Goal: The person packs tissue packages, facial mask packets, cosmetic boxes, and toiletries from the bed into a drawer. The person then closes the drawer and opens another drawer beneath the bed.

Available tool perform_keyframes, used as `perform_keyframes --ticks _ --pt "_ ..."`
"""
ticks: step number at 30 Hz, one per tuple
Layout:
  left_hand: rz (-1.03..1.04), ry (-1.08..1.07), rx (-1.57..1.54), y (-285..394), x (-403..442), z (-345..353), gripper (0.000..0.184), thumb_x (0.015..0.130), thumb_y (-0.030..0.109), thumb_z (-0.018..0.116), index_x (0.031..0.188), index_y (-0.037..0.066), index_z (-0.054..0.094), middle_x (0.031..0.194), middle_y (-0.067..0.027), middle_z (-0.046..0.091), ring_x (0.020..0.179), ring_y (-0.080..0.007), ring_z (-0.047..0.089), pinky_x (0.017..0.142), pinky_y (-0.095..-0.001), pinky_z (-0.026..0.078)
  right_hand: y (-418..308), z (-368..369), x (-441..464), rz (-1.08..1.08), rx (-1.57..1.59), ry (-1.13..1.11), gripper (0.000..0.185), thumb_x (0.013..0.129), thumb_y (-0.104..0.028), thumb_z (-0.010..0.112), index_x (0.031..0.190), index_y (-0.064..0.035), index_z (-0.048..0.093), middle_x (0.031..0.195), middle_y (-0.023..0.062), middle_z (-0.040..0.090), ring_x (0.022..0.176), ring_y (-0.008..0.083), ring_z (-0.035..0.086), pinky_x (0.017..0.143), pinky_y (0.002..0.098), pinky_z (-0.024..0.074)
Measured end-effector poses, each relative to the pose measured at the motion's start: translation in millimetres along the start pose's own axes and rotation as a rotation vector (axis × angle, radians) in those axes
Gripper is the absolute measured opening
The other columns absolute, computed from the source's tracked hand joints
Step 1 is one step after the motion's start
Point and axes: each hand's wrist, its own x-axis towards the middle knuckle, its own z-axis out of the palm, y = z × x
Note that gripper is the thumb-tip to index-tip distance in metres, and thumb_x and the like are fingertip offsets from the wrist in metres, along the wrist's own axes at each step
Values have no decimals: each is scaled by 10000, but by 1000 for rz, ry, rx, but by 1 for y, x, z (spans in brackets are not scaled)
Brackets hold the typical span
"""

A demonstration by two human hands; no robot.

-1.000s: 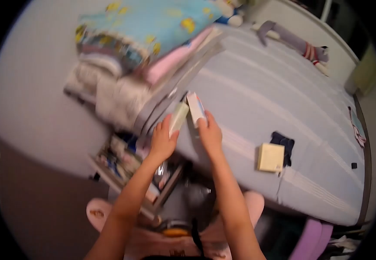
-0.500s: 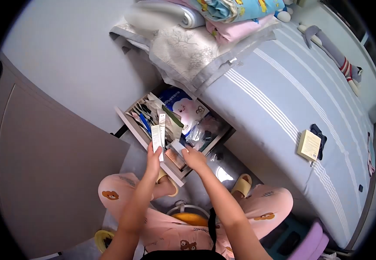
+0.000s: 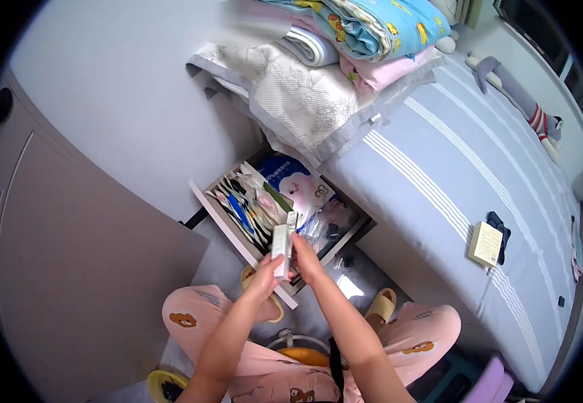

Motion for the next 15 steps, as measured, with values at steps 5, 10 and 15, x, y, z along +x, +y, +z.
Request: perform_keyframes --ticks 5,10,15 --pt "-15 111 245 -14 4 9 396 926 198 437 1265 50 293 1067 -98 528 647 -207 622 493 -292 514 -4 -21 0 -127 -39 106 280 871 -184 544 1079 3 538 935 86 607 771 130 586 633 289 499" --pt "148 303 323 2 -10 12 435 906 94 371 1315 85 223 1197 -154 456 579 -227 603 372 -276 486 -15 -34 -10 6 -1002 -31 291 853 -231 513 850 38 622 600 123 621 492 202 616 486 328 502" --pt "197 283 235 10 -10 5 455 888 96 345 1321 169 227 1086 -138 500 615 -211 602 439 -294 516 12 -1 11 -223 -1397 14 265 808 -226 511 850 -6 654 741 141 650 703 332 627 677 420 503"
